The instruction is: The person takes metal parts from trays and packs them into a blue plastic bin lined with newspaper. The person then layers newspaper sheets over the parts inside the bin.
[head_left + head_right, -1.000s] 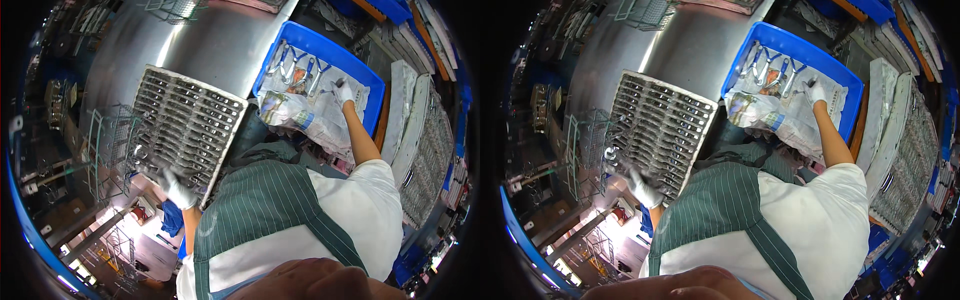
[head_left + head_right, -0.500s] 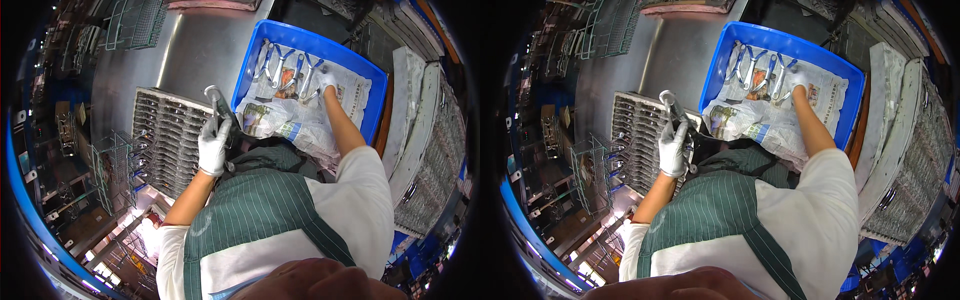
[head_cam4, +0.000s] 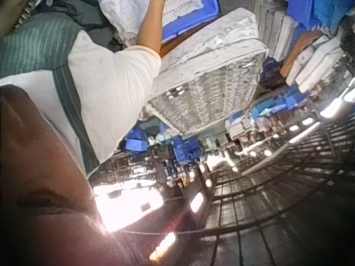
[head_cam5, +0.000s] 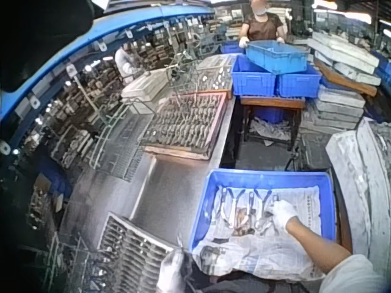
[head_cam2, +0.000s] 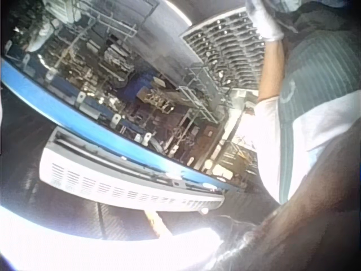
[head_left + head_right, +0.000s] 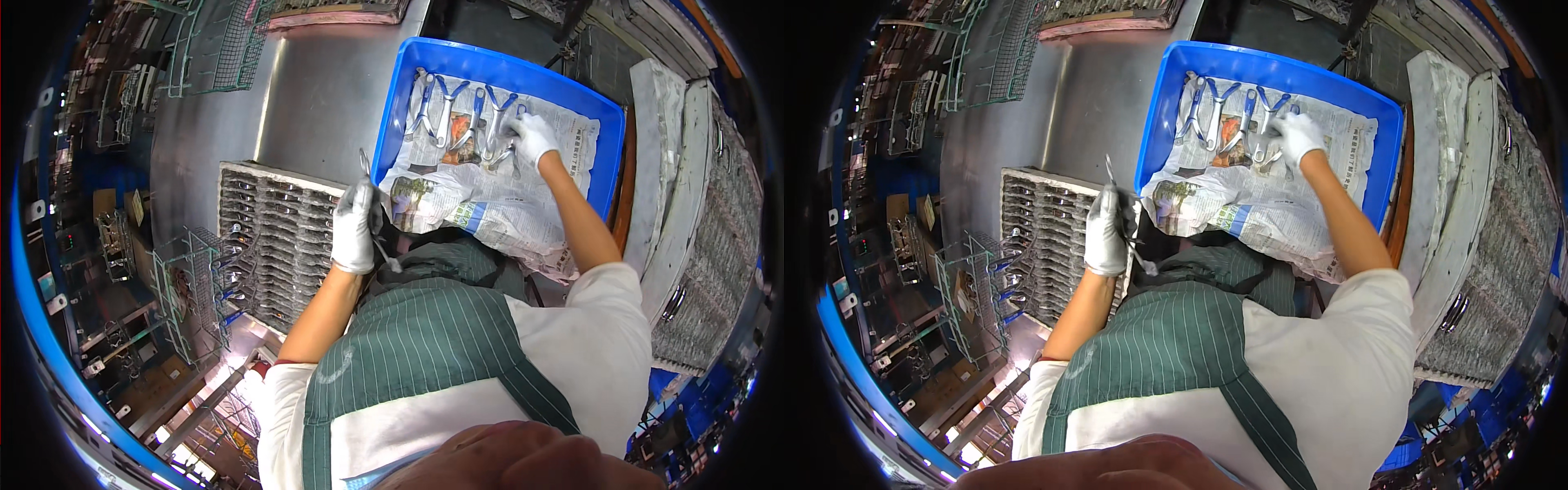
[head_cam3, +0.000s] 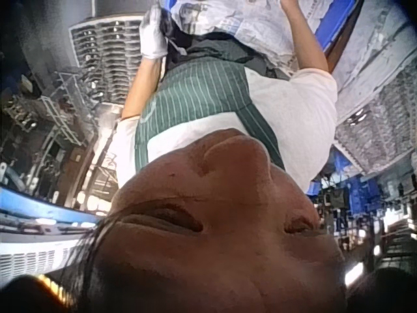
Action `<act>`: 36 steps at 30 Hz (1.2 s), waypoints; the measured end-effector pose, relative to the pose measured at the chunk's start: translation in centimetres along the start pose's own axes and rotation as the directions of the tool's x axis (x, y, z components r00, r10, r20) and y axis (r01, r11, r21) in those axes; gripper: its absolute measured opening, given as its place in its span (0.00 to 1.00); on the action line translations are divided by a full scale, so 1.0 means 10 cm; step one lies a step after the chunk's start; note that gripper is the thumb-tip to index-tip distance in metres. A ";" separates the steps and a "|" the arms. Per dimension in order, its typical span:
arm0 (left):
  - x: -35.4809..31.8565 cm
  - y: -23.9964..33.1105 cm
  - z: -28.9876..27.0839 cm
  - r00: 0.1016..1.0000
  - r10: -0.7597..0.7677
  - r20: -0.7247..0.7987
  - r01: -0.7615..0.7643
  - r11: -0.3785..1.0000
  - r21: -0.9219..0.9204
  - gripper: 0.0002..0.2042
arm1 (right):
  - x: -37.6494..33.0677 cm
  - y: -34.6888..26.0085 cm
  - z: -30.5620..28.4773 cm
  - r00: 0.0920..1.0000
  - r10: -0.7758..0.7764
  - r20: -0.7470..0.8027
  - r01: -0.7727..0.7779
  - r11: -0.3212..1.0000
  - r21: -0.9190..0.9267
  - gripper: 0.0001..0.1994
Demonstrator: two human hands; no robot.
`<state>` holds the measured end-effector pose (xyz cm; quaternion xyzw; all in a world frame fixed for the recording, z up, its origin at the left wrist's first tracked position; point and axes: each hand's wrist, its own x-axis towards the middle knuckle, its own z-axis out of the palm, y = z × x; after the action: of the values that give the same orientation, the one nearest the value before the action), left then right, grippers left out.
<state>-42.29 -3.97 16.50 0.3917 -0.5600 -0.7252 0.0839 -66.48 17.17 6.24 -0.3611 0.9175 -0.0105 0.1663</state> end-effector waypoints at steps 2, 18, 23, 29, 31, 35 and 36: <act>0.00 -0.06 -0.02 0.999 0.025 -0.021 -0.024 0.997 0.073 0.11 | 0.10 0.41 0.36 0.998 -0.059 -0.029 0.052 0.978 -0.202 0.08; 0.25 -0.08 0.42 0.997 0.000 0.074 -0.007 0.996 0.091 0.15 | -0.43 -1.13 -0.38 0.908 -0.363 0.210 -0.016 0.471 0.882 0.27; 0.33 -0.18 0.24 0.979 0.102 0.174 -0.139 0.967 0.216 0.19 | -0.34 -0.50 0.39 0.831 0.552 0.065 -0.096 0.027 0.995 0.26; 0.15 -1.06 -0.87 0.933 0.360 0.005 -0.095 0.233 0.968 0.24 | -0.32 0.80 1.65 0.496 0.853 -0.160 -0.342 0.362 0.867 0.23; 0.00 -1.04 -0.88 0.980 0.129 -0.149 0.133 0.124 0.983 0.32 | -0.32 1.08 1.84 0.445 0.895 0.026 -0.812 0.391 0.434 0.22; -0.11 -1.34 -1.14 0.992 0.018 -0.126 0.126 -0.013 0.992 0.32 | -0.05 0.87 1.51 0.346 0.832 -0.433 -0.368 0.545 0.753 0.22; -0.13 -1.45 -1.27 0.984 -0.122 -0.133 0.136 0.025 0.990 0.30 | 0.27 0.51 1.20 0.375 0.706 -0.602 -0.289 0.705 0.647 0.17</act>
<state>-28.34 -7.52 3.56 0.3928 -0.8672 -0.1367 -0.2737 -67.88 20.38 -6.62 0.0397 0.9197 -0.3300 -0.2091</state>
